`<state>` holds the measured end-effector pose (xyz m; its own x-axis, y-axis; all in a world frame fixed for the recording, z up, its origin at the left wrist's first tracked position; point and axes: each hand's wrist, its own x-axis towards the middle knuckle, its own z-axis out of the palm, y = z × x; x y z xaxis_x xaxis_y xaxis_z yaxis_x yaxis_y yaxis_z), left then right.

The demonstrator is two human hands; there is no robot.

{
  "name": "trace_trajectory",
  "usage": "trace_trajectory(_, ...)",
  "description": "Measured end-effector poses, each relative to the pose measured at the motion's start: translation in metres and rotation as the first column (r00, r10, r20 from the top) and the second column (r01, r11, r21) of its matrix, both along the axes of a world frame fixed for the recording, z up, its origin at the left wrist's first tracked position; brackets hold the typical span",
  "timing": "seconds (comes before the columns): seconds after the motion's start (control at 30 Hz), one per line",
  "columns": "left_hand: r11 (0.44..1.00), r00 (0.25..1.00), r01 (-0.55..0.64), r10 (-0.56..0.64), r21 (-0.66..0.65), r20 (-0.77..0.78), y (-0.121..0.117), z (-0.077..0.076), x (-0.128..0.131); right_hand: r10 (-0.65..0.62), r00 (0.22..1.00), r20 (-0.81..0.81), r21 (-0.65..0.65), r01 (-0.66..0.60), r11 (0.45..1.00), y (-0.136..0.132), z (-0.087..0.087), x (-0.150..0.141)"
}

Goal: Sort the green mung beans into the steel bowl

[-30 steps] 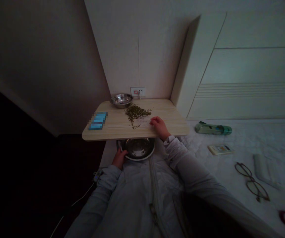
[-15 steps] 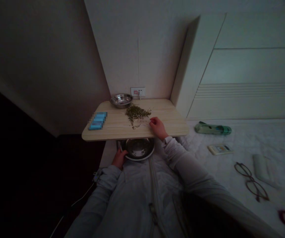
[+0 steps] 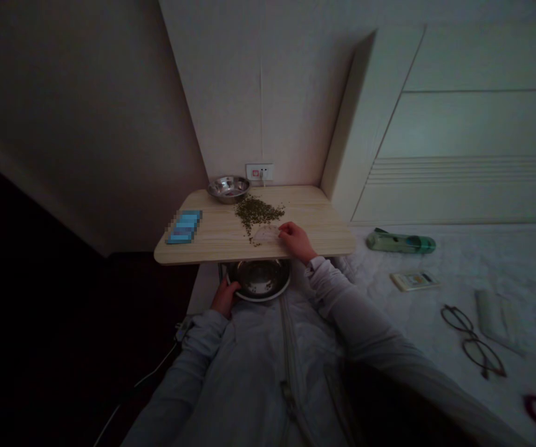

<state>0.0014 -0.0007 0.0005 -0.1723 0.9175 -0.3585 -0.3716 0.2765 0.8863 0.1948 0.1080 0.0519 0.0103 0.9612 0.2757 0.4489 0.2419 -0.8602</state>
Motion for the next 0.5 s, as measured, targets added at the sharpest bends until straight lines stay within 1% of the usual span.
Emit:
trace_trajectory(0.2, 0.999, 1.000, 0.029, -0.029, 0.031, 0.009, 0.0007, -0.0019, -0.0013, 0.001, 0.998, -0.068, -0.023, -0.002, 1.000, 0.0004, 0.0003, 0.0007)
trace_trajectory(0.37, 0.999, 1.000, 0.021, -0.021, 0.026, 0.005, 0.0018, -0.0049, -0.0026, -0.013, 0.998, -0.057, -0.014, 0.012, 1.000, -0.0016, 0.0020, 0.0008)
trace_trajectory(0.5, 0.999, 1.000, 0.024, -0.024, 0.022, 0.017, 0.0011, -0.0041, -0.0020, -0.012, 0.999, -0.053, -0.028, 0.011, 1.000, -0.0030, 0.0040, 0.0009)
